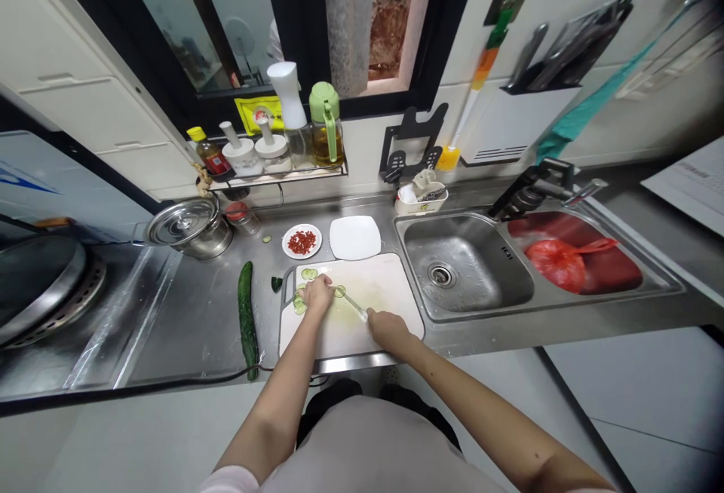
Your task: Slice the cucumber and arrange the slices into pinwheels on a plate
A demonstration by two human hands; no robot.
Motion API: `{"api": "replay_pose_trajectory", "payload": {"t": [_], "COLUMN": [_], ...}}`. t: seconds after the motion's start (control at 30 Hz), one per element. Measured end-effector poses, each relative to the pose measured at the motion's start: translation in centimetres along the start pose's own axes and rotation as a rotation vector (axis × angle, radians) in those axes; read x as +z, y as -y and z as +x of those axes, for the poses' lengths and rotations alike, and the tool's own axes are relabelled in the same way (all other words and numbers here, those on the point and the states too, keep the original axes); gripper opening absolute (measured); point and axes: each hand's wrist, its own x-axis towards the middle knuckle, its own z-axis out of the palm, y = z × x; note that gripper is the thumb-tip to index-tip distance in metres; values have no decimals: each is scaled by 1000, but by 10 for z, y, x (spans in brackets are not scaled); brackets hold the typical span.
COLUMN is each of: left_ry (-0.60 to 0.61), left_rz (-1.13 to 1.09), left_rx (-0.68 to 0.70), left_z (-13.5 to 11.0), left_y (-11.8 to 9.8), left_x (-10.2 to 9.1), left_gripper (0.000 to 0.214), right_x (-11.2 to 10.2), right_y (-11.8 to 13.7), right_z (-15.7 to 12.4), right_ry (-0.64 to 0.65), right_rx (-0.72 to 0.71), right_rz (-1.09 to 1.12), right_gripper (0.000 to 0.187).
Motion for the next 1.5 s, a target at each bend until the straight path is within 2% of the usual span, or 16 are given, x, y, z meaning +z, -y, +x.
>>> {"api": "replay_pose_trajectory", "payload": {"t": [0.23,0.63,1.0,1.17,1.27,1.37,1.5], "left_ry": [-6,5,-14,-49,-80,-89,-105], "left_rz": [34,12,44,72,98,115,119], "left_rx": [-6,10,8,42,85,126,145], "left_z": [3,2,1,-8,-17,-23,-27], "left_y": [1,1,0,-2,-3,-5,-10], "left_x": [2,0,1,2,3,6,9], "left_gripper": [12,12,11,14,19,18,16], "right_x": [4,2,9,7,3,-2,-8], "right_y": [-7,-2,-16,-22,-27,-34,-44], "right_z": [-8,2,-23,-32,-32,-28,-19], "right_ry": [10,-12,40,26,-26,-94,-121], "right_rx": [24,-4,33,28,72,180,262], "right_rz": [-1,-3,-19,-14,13,52,80], "right_gripper": [27,28,28,28,27,31,35]}}
